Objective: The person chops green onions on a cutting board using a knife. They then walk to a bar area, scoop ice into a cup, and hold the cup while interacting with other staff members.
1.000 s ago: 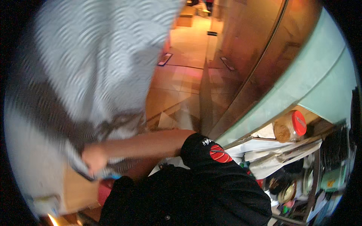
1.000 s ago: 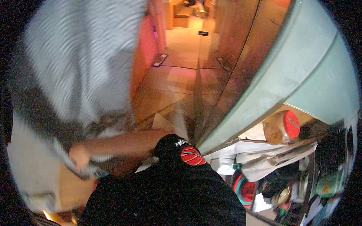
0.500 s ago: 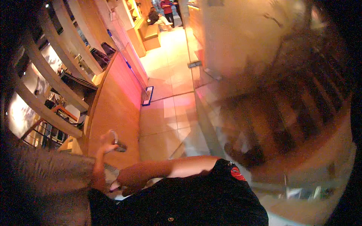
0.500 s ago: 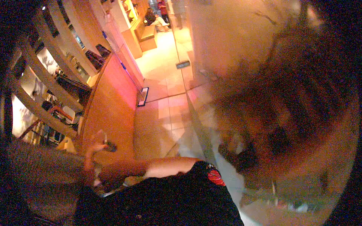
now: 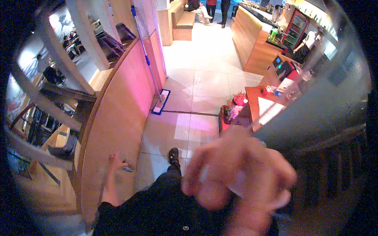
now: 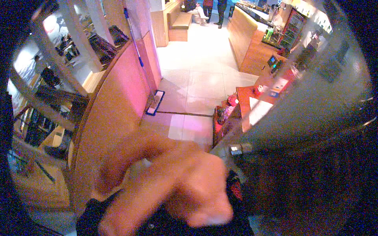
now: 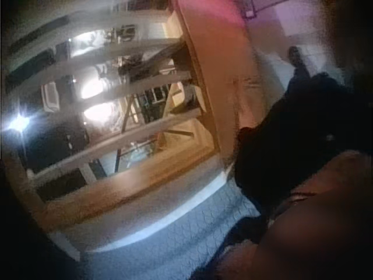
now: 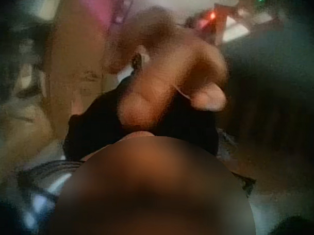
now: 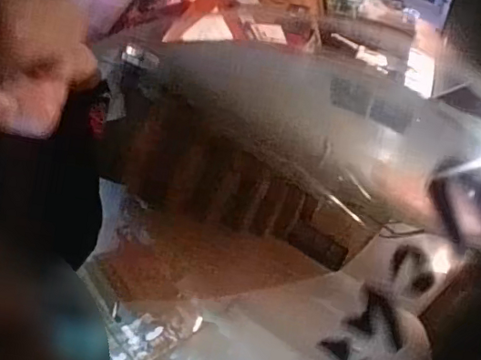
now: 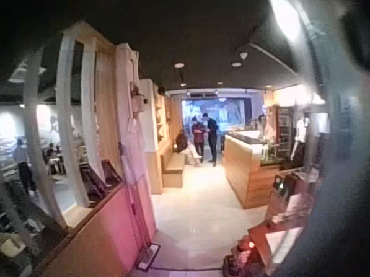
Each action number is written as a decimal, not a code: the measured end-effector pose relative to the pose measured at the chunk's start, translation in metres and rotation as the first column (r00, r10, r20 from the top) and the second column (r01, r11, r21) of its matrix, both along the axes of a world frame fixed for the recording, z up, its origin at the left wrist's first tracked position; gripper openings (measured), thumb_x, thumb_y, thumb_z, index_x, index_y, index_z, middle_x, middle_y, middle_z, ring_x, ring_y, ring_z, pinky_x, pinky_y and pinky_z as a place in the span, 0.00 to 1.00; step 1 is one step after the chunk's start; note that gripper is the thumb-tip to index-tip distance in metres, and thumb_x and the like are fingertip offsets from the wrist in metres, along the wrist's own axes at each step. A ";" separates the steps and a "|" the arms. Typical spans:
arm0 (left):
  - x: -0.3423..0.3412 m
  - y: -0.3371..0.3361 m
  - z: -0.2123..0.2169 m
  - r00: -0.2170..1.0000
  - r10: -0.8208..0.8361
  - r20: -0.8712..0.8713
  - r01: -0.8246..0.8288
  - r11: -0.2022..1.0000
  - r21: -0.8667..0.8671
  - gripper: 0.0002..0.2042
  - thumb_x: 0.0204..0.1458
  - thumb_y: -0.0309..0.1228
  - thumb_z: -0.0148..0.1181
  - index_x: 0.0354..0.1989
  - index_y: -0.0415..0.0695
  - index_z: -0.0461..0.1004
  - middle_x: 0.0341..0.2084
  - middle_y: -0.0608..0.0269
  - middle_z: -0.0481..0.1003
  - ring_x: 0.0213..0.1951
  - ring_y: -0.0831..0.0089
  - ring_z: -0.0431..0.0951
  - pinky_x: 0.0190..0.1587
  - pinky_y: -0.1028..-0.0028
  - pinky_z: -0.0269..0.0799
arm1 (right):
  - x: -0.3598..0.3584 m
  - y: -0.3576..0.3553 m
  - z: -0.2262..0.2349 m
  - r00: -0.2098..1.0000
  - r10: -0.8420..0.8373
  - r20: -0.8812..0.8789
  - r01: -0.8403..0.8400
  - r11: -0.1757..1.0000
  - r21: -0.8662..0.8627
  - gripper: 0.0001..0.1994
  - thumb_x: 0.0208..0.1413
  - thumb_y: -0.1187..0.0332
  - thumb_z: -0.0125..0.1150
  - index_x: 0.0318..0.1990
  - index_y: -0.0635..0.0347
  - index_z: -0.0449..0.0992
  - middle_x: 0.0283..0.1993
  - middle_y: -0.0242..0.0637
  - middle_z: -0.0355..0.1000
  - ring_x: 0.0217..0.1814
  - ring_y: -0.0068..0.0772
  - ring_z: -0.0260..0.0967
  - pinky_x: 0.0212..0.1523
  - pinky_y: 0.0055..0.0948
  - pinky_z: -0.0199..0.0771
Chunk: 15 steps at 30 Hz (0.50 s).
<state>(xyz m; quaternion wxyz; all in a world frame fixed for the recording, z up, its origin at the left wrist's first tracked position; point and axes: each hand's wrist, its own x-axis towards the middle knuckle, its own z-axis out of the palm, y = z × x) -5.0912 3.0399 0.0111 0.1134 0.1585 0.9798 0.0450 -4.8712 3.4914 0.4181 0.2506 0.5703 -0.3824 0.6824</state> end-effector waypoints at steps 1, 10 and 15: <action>-0.027 0.026 -0.013 0.997 -0.063 0.032 0.064 0.998 -0.025 0.50 0.33 0.45 0.77 0.69 0.49 0.58 0.59 0.48 0.68 0.60 0.39 0.65 0.60 0.51 0.68 | -0.026 0.020 0.007 0.994 -0.102 0.027 0.100 0.992 0.071 0.10 0.64 0.61 0.49 0.34 0.55 0.72 0.36 0.38 0.79 0.45 0.47 0.71 0.47 0.48 0.69; -0.270 0.334 -0.024 0.929 -0.363 0.077 0.343 0.919 0.195 0.56 0.23 0.54 0.78 0.67 0.50 0.60 0.54 0.40 0.65 0.59 0.44 0.63 0.62 0.53 0.61 | -0.215 0.188 0.043 0.918 -0.396 -0.028 0.388 0.880 0.273 0.12 0.65 0.55 0.48 0.39 0.51 0.72 0.33 0.36 0.80 0.43 0.44 0.72 0.53 0.54 0.61; -0.384 0.492 -0.056 0.817 -0.573 -0.060 0.567 0.782 0.260 0.53 0.29 0.54 0.75 0.68 0.48 0.59 0.53 0.39 0.65 0.58 0.43 0.63 0.62 0.51 0.60 | -0.292 0.288 0.002 0.909 -0.417 -0.012 0.411 0.889 0.202 0.13 0.65 0.52 0.47 0.42 0.49 0.72 0.31 0.35 0.80 0.42 0.42 0.73 0.56 0.58 0.56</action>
